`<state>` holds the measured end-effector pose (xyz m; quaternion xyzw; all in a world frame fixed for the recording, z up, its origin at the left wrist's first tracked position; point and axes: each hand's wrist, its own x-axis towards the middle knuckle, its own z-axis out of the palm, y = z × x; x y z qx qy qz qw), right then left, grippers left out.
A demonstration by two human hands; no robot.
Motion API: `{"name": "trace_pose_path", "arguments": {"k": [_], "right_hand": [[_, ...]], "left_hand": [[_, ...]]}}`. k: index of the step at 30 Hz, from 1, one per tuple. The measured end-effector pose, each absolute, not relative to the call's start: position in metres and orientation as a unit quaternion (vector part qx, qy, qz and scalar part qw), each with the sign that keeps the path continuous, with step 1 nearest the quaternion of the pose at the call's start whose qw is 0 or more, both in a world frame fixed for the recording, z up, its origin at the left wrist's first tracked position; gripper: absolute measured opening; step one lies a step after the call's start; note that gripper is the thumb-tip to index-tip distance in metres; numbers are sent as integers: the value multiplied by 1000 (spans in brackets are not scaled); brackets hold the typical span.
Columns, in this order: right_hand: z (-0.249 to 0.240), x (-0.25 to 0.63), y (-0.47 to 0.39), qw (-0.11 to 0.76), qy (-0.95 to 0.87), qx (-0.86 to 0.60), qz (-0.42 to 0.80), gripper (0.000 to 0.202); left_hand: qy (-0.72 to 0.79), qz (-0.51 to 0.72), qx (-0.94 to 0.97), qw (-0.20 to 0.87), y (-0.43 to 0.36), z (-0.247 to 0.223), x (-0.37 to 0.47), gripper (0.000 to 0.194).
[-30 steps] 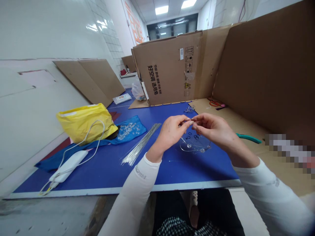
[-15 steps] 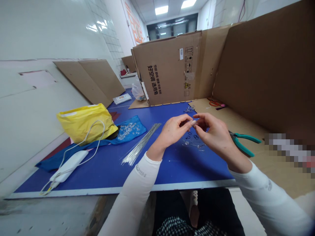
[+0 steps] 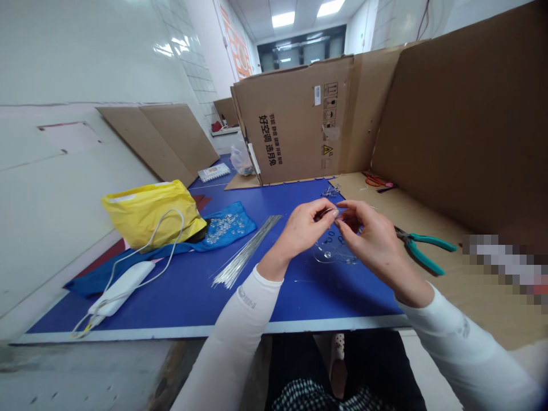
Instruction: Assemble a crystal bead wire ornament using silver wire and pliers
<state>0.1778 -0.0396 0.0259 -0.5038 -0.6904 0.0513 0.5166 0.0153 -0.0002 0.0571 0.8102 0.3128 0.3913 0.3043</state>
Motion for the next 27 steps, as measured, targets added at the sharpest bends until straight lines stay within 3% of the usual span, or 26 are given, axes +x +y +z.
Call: {"name": "trace_pose_path", "arguments": {"k": [12, 17, 20, 22, 27], "right_hand": [[30, 181, -50, 514, -696, -498, 64, 29], [17, 217, -49, 489, -679, -546, 38, 31], [7, 250, -48, 471, -650, -591, 82, 38], [0, 277, -48, 439, -635, -630, 86, 39], [-39, 352, -36, 234, -673, -701, -15, 38]], "left_hand": [[297, 400, 789, 360, 5, 53, 13, 28], [309, 411, 775, 367, 7, 53, 11, 29], [315, 409, 776, 362, 6, 54, 10, 30], [316, 409, 776, 362, 6, 55, 10, 31], [304, 412, 772, 377, 4, 56, 9, 31]]}}
